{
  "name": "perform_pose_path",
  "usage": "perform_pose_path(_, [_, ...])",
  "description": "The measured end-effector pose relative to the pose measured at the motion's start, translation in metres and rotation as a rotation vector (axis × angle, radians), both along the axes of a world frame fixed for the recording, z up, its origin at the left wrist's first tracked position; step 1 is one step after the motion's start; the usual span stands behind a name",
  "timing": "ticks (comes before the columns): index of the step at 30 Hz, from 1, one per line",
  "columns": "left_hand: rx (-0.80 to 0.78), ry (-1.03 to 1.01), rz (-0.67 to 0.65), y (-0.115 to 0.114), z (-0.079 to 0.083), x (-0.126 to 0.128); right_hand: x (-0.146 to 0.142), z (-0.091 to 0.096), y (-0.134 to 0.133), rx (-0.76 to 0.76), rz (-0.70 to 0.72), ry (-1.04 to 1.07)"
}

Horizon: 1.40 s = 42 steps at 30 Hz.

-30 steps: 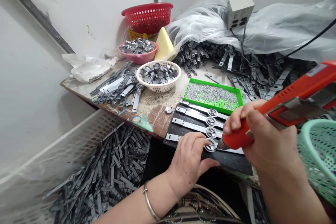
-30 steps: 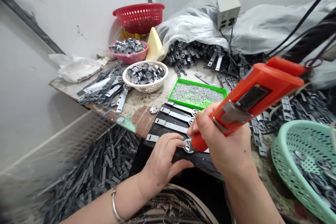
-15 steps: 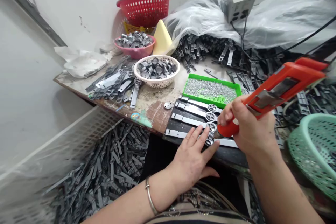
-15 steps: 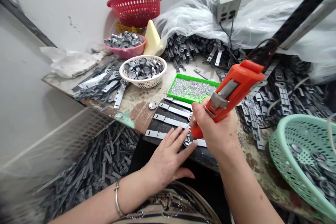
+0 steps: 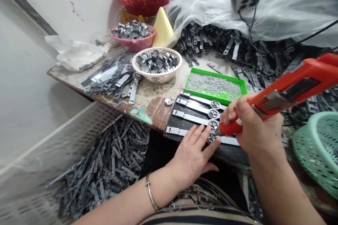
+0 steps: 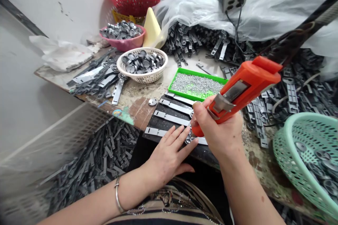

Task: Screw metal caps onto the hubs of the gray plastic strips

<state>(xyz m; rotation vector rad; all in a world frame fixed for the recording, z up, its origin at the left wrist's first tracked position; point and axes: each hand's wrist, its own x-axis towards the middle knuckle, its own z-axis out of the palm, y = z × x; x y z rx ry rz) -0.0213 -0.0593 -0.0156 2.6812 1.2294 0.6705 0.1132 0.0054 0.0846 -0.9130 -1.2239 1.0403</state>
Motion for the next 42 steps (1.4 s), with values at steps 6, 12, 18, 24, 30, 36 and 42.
perform_pose_path(6, [0.016, -0.014, 0.01, 0.0, 0.001, 0.001, 0.002, 0.0, -0.002, 0.047, -0.037, -0.072])
perform_pose_path(12, [0.026, -0.02, 0.008, 0.0, 0.002, 0.002, 0.002, 0.0, -0.003, 0.037, -0.017, -0.084])
perform_pose_path(18, [0.013, -0.037, 0.011, 0.001, 0.0, 0.002, 0.001, 0.003, -0.008, 0.047, 0.044, -0.048])
perform_pose_path(24, [0.004, -0.036, 0.015, 0.002, 0.002, 0.002, -0.001, 0.002, -0.008, 0.099, -0.006, -0.087])
perform_pose_path(30, [0.001, -0.048, 0.014, 0.001, 0.0, 0.003, -0.003, 0.0, -0.008, 0.111, -0.023, -0.106])
perform_pose_path(36, [-0.026, -0.063, 0.017, 0.001, 0.003, 0.003, 0.0, 0.0, -0.012, 0.094, 0.019, -0.111])
perform_pose_path(42, [-0.007, -0.076, 0.006, 0.0, 0.007, 0.0, 0.001, 0.004, -0.012, 0.112, -0.013, -0.105])
